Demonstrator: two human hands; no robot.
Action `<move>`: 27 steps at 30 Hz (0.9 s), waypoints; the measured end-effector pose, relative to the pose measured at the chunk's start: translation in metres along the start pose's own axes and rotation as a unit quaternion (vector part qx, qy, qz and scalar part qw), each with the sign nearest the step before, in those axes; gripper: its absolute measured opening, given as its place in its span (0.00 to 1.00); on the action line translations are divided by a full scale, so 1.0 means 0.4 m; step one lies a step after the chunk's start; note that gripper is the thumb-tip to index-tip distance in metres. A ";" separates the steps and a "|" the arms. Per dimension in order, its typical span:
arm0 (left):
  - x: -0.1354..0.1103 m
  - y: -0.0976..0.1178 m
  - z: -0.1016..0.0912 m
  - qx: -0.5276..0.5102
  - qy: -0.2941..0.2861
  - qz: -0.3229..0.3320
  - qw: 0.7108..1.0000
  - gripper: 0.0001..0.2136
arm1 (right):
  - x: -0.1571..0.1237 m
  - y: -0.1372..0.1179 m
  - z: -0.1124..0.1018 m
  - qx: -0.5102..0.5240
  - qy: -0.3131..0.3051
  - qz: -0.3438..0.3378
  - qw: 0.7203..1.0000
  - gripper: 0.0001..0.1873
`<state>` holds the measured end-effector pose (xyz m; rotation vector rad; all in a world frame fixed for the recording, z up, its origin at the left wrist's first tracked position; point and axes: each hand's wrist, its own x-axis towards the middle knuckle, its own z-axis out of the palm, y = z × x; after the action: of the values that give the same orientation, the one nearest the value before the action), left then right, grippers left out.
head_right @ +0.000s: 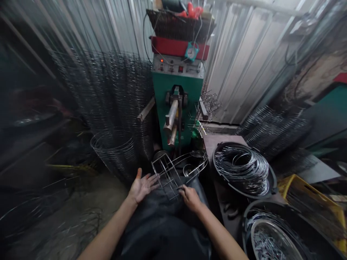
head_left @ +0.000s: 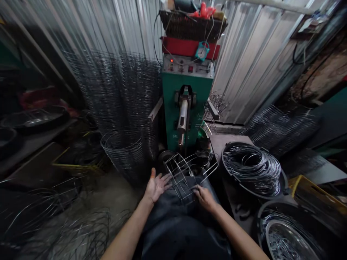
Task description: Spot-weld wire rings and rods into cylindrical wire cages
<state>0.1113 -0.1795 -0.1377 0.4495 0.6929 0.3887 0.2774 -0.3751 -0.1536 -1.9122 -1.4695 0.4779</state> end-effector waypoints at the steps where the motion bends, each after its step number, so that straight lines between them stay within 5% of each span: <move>1: -0.009 -0.014 0.008 0.048 0.021 0.048 0.997 0.38 | 0.020 -0.002 0.004 0.023 0.024 0.019 0.999 0.15; 6: -0.025 -0.087 0.045 0.269 -0.007 0.215 0.939 0.43 | 0.121 -0.025 0.037 0.069 0.095 0.039 0.992 0.16; 12: 0.029 -0.090 0.089 0.199 0.025 0.230 0.952 0.36 | 0.175 -0.068 0.053 0.005 0.063 0.043 0.997 0.15; 16: 0.038 -0.071 0.084 0.144 0.024 0.212 0.966 0.29 | 0.156 -0.089 -0.031 -0.116 0.002 0.028 0.993 0.15; 22: 0.036 -0.033 0.083 0.129 0.022 0.219 0.967 0.29 | 0.228 -0.052 -0.237 -0.151 0.204 -0.036 0.967 0.20; 27: 0.062 0.001 0.107 0.117 0.013 0.238 0.964 0.29 | 0.354 0.006 -0.274 -0.087 0.064 -0.083 0.991 0.15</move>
<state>0.1580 -0.1785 -0.1212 0.8422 0.6560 0.7704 0.3921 -0.2724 -0.0625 -1.8923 -1.6121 0.1514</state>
